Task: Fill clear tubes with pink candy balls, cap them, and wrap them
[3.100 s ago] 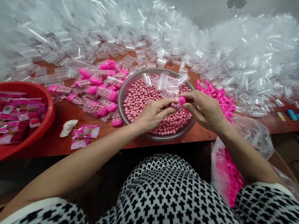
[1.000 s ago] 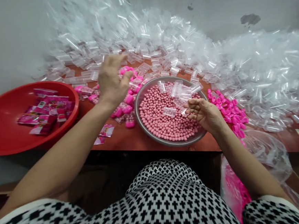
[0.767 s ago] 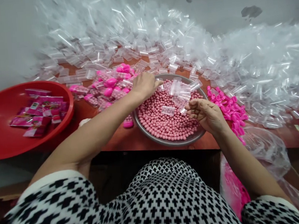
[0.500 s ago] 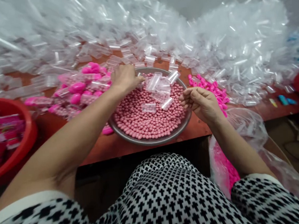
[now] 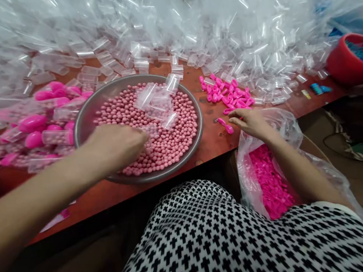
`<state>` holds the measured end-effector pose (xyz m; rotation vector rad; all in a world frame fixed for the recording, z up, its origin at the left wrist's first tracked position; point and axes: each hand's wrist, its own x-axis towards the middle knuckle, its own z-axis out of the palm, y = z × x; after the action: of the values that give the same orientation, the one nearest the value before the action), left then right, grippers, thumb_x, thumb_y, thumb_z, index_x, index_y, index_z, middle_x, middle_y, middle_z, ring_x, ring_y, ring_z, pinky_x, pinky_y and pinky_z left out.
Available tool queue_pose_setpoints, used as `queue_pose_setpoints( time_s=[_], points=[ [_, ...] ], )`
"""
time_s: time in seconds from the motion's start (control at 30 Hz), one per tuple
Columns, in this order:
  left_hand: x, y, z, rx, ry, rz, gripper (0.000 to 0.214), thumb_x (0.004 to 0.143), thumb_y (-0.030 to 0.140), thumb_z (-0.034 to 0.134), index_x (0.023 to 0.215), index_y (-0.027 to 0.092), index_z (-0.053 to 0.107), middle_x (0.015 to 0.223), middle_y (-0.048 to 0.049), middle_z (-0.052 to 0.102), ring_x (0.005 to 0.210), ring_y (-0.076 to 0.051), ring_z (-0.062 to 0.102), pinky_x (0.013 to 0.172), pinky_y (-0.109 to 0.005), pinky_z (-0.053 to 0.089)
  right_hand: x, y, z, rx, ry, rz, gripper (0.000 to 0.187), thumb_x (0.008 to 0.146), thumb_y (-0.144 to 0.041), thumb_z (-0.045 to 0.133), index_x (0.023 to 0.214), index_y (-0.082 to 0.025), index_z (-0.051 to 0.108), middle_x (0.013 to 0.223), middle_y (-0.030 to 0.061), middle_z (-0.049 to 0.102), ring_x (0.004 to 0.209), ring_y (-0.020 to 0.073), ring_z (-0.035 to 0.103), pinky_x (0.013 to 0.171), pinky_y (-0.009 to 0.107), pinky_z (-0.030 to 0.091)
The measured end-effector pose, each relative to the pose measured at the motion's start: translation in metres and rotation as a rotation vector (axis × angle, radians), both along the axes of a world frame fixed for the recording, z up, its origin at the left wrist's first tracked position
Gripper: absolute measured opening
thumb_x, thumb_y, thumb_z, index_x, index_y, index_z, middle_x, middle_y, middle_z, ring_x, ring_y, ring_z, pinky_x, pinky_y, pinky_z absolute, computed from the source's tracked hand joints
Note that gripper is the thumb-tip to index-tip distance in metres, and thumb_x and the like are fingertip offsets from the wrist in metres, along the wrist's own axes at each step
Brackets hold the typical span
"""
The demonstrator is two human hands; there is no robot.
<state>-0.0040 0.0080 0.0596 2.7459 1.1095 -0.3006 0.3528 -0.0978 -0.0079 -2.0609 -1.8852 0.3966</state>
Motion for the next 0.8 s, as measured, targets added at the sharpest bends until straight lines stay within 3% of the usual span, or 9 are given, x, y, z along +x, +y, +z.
queue_pose_setpoints(
  time_s=[0.1,0.2,0.37,0.47,0.57,0.67,0.8],
  points=[
    [0.027,-0.015,-0.019,0.028,0.275,-0.264,0.026,0.090,0.010,0.043,0.084,0.013,0.068,0.088,-0.0146,0.073,0.080,-0.026,0.067,0.066,-0.032,0.042,-0.002,0.000,-0.005,-0.033,-0.120,0.006,0.027,0.089,-0.027,0.054,0.104,-0.014,0.072,0.105,0.0141,0.074,0.094,0.0294,0.067,0.081,0.038,0.047],
    [0.050,-0.017,-0.035,0.000,0.248,-0.295,0.028,0.089,0.010,0.040,0.090,0.013,0.067,0.094,-0.0162,0.073,0.087,-0.029,0.068,0.068,-0.033,0.043,0.000,-0.006,-0.008,-0.050,-0.157,0.006,0.026,0.089,-0.026,0.053,0.104,-0.015,0.072,0.104,0.0134,0.074,0.093,0.0289,0.067,0.080,0.037,0.047],
    [0.053,-0.010,-0.046,-0.068,-0.079,-0.072,0.018,0.085,0.017,0.046,0.087,0.017,0.064,0.086,-0.0117,0.071,0.081,-0.028,0.068,0.071,-0.033,0.046,0.002,-0.019,-0.020,-0.074,-0.197,0.043,0.029,0.092,-0.032,0.055,0.111,-0.015,0.068,0.105,0.0138,0.072,0.093,0.0274,0.067,0.080,0.035,0.047],
    [0.042,-0.008,-0.046,-0.333,-0.536,0.108,0.019,0.086,0.037,0.057,0.084,0.019,0.062,0.081,-0.0058,0.069,0.080,-0.024,0.067,0.075,-0.033,0.050,-0.002,-0.020,-0.026,-0.124,-0.271,0.042,0.039,0.088,-0.042,0.061,0.117,-0.016,0.064,0.111,0.0156,0.070,0.097,0.0305,0.066,0.078,0.036,0.047],
    [0.032,-0.011,-0.044,-0.662,-0.926,0.239,0.030,0.079,0.048,0.068,0.084,0.019,0.060,0.096,-0.0065,0.070,0.089,-0.022,0.067,0.079,-0.034,0.055,-0.006,-0.016,-0.031,-0.202,-0.291,0.033,0.040,0.084,-0.039,0.067,0.115,-0.014,0.065,0.107,0.0166,0.071,0.095,0.0312,0.067,0.076,0.036,0.047],
    [0.026,-0.016,-0.043,-0.821,-1.075,0.308,0.036,0.072,0.049,0.077,0.080,0.018,0.060,0.111,-0.0101,0.069,0.097,-0.023,0.067,0.083,-0.036,0.058,-0.006,-0.012,-0.035,-0.220,-0.111,-0.040,0.036,0.084,-0.035,0.066,0.114,-0.014,0.068,0.095,0.0114,0.075,0.084,0.0253,0.068,0.073,0.032,0.047],
    [0.022,-0.022,-0.045,-0.956,-1.143,0.430,0.041,0.066,0.050,0.082,0.085,0.019,0.063,0.088,-0.0051,0.072,0.079,-0.020,0.071,0.068,-0.032,0.060,0.001,-0.011,-0.035,-0.204,0.062,-0.050,0.032,0.091,-0.038,0.053,0.098,-0.016,0.075,0.084,0.0069,0.076,0.073,0.0197,0.067,0.068,0.029,0.047]
  ],
)
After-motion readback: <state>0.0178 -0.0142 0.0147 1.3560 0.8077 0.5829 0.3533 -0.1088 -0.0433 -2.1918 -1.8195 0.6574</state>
